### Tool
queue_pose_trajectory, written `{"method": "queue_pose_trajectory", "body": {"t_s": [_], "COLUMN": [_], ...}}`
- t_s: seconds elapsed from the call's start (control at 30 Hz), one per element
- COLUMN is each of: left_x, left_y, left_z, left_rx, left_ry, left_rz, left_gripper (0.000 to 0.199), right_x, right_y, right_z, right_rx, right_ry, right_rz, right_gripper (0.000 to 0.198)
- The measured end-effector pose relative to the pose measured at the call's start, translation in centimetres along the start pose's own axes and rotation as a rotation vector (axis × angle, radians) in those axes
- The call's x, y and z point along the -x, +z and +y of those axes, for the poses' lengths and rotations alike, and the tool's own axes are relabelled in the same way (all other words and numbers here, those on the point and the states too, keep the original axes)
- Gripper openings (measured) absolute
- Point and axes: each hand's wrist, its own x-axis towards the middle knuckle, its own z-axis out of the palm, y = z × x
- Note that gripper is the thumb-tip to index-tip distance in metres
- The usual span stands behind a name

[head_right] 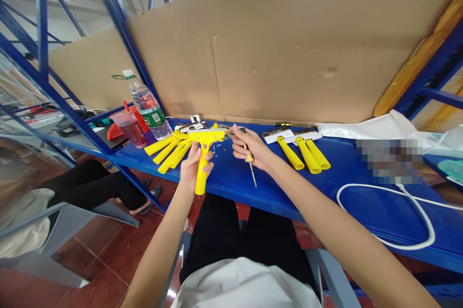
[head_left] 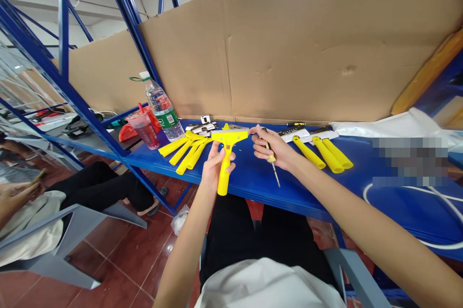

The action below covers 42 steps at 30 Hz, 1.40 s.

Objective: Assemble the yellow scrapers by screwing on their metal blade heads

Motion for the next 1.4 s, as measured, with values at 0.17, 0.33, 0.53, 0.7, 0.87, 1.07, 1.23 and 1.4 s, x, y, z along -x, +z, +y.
{"method": "queue_pose_trajectory", "body": {"t_s": [0.17, 0.33, 0.53, 0.7, 0.87, 1.07, 1.23, 1.4], "left_x": [-0.2, -0.4, -0.6, -0.5, -0.2, 0.1, 0.1, 0.1], "left_y": [0.3, 0.6, 1.4, 1.9, 1.5, 1.0, 0.9, 0.9], "left_z": [-0.1, -0.7, -2.3, -3.1, -1.6, -0.1, 0.0, 0.0], "left_rx": [-0.039, -0.169, -0.383, -0.467, -0.289, -0.042, -0.017, 0.005], "left_ry": [-0.031, 0.018, 0.128, 0.203, 0.132, 0.007, -0.018, -0.023], "left_rz": [-0.055, -0.070, -0.042, 0.052, -0.009, -0.157, -0.155, -0.145], "left_gripper": [0.055, 0.057, 0.072, 0.062, 0.047, 0.040, 0.036, 0.034], "right_x": [0.4, 0.1, -0.3, -0.5, -0.8, -1.0, -0.7, -0.5], "right_y": [0.2, 0.2, -0.2, -0.6, -1.1, -1.3, -0.7, -0.3], "right_z": [-0.1, -0.1, -0.1, -0.5, -0.6, -0.1, -0.1, 0.0], "right_rx": [0.064, 0.075, 0.051, 0.008, -0.027, -0.013, 0.015, 0.046], "right_ry": [-0.011, -0.095, -0.187, -0.201, -0.170, -0.113, -0.089, -0.083], "right_rz": [0.009, 0.145, 0.288, 0.319, 0.400, 0.430, 0.372, 0.324], "right_gripper": [0.038, 0.043, 0.045, 0.045, 0.046, 0.049, 0.048, 0.048]}}
